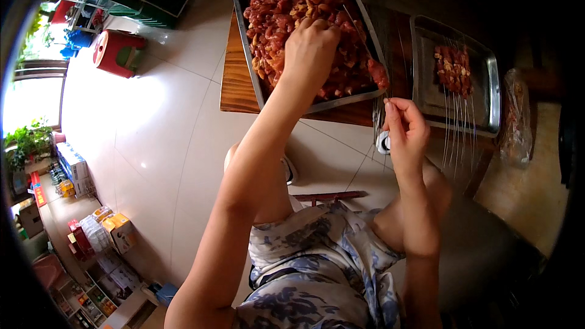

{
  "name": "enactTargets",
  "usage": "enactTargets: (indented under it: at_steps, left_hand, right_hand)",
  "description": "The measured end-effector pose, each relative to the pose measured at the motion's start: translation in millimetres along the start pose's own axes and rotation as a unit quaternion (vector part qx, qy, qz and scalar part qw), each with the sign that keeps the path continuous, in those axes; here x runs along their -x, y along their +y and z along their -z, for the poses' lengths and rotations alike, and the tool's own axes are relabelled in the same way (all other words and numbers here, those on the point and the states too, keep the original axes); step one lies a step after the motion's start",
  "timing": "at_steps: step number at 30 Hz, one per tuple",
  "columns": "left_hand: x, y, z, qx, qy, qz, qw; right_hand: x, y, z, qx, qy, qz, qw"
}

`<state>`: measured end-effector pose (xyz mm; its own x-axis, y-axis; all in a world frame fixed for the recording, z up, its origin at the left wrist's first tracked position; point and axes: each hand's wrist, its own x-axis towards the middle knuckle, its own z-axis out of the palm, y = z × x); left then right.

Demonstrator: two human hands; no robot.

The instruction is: The person sits on the floor and threads pieces of marinated meat from a metal tray onto thin metal skewers. They hold the skewer in one hand and use the other to pick up and push the meat onto the skewer, then place the finished skewer into a second tray.

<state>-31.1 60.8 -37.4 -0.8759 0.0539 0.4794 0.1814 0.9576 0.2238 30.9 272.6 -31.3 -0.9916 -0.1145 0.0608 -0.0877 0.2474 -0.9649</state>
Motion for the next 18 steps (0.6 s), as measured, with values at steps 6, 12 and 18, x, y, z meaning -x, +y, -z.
enactTargets:
  at_steps: [6, 12, 18]
  left_hand:
    - [8.3, -18.4, 39.9, 0.288, -0.081, 0.212, 0.93]
    - [17.3, -26.2, 53.6, 0.692, -0.053, 0.356, 0.626]
    - [16.2, -36.4, 49.3, 0.793, -0.045, 0.35, 0.497]
  right_hand:
    - [0.9, 0.1, 2.0, -0.005, -0.004, 0.0, 1.0]
    - [9.1, -10.1, -9.0, -0.002, -0.046, -0.006, 0.999]
    - [12.1, -11.7, -14.0, 0.028, -0.061, 0.019, 0.998]
